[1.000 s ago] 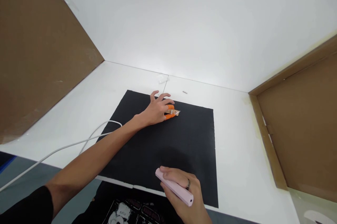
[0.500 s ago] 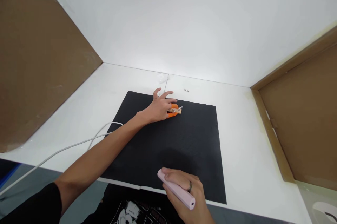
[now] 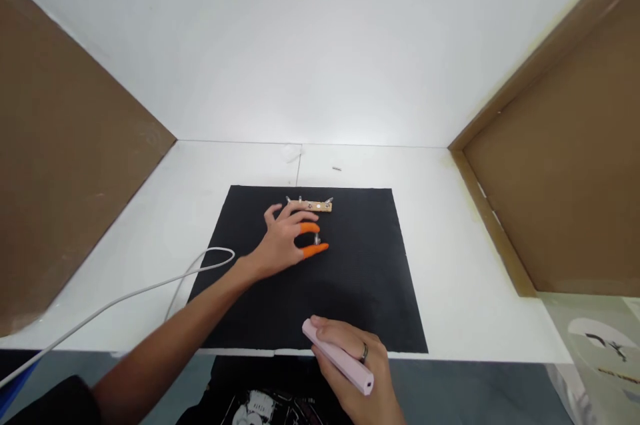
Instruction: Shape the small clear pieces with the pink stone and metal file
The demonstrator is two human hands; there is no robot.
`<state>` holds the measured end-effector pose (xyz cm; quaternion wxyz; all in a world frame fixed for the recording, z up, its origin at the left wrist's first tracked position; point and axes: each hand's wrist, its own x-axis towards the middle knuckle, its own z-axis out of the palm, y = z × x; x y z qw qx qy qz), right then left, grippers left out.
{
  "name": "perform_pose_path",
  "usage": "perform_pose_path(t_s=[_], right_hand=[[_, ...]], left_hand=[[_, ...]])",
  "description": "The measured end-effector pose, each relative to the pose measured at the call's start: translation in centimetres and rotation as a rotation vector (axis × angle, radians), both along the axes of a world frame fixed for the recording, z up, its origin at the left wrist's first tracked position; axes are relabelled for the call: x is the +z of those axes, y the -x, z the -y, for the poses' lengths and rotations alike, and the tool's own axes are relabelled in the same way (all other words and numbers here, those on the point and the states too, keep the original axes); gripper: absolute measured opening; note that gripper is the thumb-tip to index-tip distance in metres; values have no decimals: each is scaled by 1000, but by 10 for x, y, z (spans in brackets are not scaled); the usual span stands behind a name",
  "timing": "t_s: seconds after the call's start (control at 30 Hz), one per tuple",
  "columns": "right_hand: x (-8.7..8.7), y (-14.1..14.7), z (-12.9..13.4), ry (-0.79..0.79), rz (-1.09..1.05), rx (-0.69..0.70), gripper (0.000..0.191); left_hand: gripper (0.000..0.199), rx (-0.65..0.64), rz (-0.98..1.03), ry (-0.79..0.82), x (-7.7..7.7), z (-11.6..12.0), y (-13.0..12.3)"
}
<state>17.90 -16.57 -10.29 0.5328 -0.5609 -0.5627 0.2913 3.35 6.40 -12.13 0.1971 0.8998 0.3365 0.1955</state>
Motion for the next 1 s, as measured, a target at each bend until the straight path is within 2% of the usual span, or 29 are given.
perform_pose_path(t_s=[0.1, 0.17, 0.37, 0.5, 0.67, 1.0], right_hand=[[1, -2, 7, 3, 9, -34, 24], [0, -6, 12, 8, 18, -45, 24], [-7, -20, 22, -12, 33, -14, 34], [-9, -32, 29, -8, 30, 3, 40], [-12, -42, 34, -22, 9, -16, 37], [-27, -39, 24, -27, -106, -115, 20]], left_hand=[[22, 108, 19, 27, -19, 30, 11], [21, 141, 32, 41, -29, 40, 14], [24, 206, 61, 53, -44, 48, 14], [14, 208, 46, 66, -46, 50, 15], [4, 229, 27, 82, -44, 55, 12], [7, 343, 57, 149, -36, 72, -4]])
